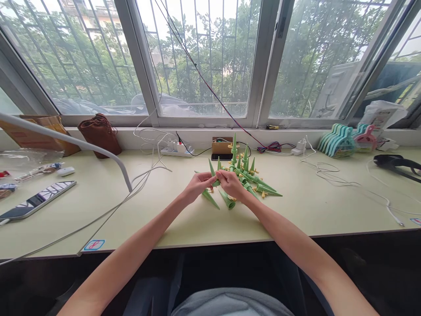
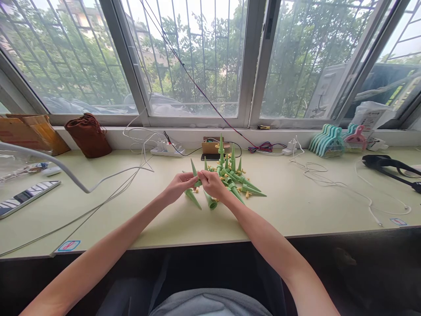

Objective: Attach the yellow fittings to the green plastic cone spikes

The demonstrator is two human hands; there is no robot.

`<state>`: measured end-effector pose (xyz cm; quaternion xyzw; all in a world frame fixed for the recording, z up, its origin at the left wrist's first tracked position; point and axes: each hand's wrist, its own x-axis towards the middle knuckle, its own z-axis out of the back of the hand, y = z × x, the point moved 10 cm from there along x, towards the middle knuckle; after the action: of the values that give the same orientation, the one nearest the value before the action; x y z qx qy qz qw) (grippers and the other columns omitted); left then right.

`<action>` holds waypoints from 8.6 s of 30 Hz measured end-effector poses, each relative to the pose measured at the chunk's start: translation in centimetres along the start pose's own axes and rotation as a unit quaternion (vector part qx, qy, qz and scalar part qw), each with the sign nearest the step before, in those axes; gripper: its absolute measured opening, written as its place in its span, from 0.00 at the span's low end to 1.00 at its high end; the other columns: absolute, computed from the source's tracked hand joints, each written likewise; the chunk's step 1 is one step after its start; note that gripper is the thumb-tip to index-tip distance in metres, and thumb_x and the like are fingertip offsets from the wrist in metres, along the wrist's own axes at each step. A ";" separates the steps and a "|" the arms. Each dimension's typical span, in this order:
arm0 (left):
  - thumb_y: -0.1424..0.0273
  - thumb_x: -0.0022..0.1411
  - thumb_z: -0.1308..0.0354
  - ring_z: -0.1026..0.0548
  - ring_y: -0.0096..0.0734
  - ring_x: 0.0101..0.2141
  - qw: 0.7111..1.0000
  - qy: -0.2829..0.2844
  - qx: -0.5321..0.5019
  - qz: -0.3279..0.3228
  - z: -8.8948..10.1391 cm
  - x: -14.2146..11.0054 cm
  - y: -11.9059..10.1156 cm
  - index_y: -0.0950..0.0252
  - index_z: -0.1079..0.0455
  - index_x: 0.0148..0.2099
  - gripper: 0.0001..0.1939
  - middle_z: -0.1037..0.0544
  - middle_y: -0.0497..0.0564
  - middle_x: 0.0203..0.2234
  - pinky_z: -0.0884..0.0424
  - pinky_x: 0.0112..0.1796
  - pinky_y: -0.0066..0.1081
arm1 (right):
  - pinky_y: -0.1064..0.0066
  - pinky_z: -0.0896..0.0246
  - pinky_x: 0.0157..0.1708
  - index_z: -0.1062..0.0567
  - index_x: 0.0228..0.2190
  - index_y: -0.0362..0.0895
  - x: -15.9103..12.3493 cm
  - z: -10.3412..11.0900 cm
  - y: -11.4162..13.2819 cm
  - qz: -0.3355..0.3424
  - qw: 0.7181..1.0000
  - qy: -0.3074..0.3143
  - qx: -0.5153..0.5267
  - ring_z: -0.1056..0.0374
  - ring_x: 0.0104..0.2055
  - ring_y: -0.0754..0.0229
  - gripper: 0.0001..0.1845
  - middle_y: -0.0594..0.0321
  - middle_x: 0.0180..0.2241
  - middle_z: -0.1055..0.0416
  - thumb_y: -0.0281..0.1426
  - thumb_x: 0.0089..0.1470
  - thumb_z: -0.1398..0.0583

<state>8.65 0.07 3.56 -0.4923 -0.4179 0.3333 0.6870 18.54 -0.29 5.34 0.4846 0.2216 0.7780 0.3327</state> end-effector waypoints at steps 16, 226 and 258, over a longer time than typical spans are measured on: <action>0.61 0.63 0.41 0.28 0.28 0.33 0.941 -0.072 0.256 -0.211 -0.2 -0.9 -3.6 0.63 0.23 0.38 0.11 0.26 0.52 0.34 0.26 0.35 0.30 | 0.71 0.58 0.21 0.43 0.17 0.45 0.0 -0.3 -1.6 -0.094 0.993 0.017 0.063 0.53 0.18 0.67 0.26 0.69 0.14 0.50 0.46 0.61 0.51; 0.51 0.58 0.42 0.25 0.33 0.29 0.959 -0.235 0.145 -0.063 4.1 -0.4 -0.9 0.65 0.29 0.35 0.20 0.23 0.52 0.28 0.30 0.29 0.30 | 0.72 0.44 0.34 0.29 0.32 0.42 0.3 -0.8 0.5 0.031 0.992 0.033 -0.118 0.38 0.31 0.63 0.06 0.62 0.30 0.30 0.28 0.61 0.44; 0.53 0.62 0.46 0.29 0.29 0.27 0.971 -0.154 0.175 -0.056 1.9 0.1 -0.7 0.65 0.31 0.36 0.19 0.25 0.50 0.26 0.33 0.29 0.29 | 0.72 0.51 0.27 0.34 0.25 0.44 0.5 0.8 -0.7 -0.036 0.994 -0.019 -0.099 0.42 0.24 0.64 0.18 0.65 0.21 0.35 0.38 0.64 0.49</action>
<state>7.04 0.74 4.55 -0.2829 -0.4805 0.4339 0.7077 19.33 0.53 5.49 0.4561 0.1545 0.7740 0.4111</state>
